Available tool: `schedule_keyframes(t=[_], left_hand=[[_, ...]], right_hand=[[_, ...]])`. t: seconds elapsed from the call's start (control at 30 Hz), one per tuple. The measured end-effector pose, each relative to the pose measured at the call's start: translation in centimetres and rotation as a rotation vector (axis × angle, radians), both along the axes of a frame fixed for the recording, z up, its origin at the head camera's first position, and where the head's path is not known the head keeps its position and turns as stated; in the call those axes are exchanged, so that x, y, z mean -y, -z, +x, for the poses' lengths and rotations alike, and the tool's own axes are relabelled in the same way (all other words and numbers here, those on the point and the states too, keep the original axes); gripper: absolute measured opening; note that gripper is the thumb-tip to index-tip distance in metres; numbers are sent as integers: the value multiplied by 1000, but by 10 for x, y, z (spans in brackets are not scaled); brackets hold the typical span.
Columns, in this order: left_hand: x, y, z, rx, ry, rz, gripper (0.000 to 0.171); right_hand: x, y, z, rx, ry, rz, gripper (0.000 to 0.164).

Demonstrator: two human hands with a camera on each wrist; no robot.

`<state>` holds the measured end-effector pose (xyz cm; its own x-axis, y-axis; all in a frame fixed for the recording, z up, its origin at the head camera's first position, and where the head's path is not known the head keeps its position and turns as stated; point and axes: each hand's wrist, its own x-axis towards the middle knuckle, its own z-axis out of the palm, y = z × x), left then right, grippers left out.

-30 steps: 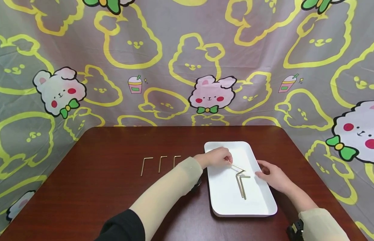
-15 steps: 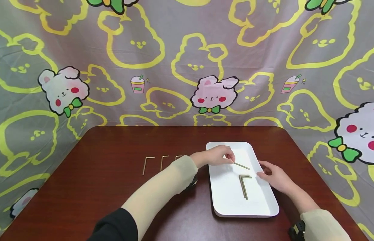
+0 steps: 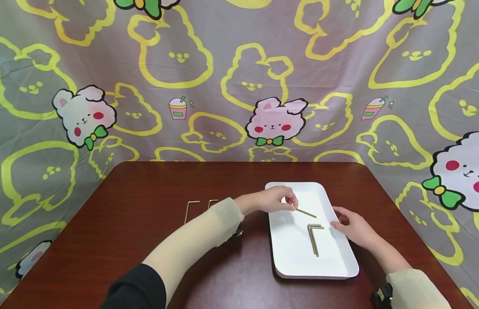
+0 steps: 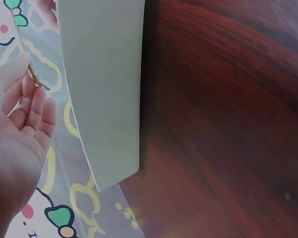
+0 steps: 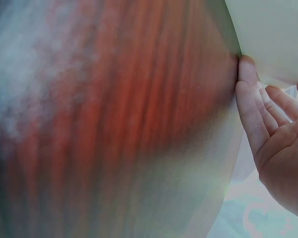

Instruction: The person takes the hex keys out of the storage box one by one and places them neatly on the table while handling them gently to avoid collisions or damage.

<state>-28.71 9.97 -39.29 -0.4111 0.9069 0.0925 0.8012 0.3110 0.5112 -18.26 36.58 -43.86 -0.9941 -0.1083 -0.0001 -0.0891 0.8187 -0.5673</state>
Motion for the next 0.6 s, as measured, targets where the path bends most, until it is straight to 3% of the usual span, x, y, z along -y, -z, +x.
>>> schedule_keyframes(t=[0.23,0.6], left_hand=[[11,-5,0,7,-8,5,8],[33,-9,-3,1,49,34,7]], right_hand=[[0,-1,0,5,-1,0,58],[-1,-1,-1,13,-1,-14,58]])
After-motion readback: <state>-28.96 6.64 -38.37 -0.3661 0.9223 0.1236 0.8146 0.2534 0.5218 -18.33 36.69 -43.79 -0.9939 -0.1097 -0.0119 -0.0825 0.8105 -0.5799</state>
